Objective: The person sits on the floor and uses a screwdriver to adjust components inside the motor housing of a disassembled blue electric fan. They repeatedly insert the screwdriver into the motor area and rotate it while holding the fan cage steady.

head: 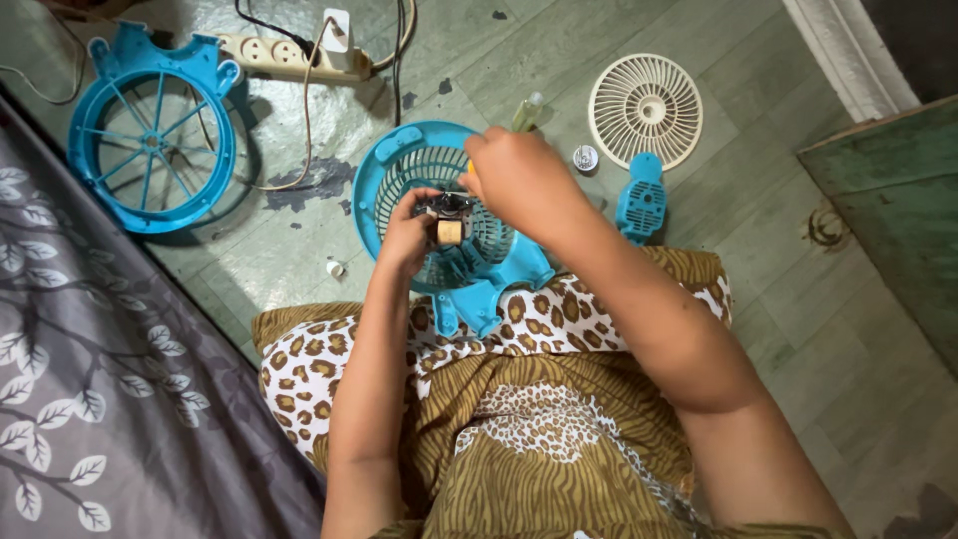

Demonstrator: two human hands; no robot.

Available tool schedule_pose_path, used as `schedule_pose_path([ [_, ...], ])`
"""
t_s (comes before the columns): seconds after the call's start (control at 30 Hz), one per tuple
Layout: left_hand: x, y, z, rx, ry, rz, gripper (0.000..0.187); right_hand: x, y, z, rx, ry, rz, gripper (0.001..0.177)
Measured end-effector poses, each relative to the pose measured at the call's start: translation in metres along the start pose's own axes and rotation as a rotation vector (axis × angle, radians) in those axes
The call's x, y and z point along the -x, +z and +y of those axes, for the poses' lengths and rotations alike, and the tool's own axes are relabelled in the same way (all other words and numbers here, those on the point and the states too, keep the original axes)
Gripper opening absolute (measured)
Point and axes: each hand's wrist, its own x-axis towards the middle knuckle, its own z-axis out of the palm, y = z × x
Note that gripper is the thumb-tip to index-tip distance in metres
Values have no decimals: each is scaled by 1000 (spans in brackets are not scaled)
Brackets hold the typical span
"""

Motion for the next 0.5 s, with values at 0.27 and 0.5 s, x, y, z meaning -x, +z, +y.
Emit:
schedule_pose_path([
  [0.27, 8, 7, 18, 95, -126, -3, 32, 4, 0, 1, -114, -297, 199, 16],
  [0.5, 16, 12, 19, 10, -79, -38, 32, -11, 3, 0, -22, 66, -18, 37],
])
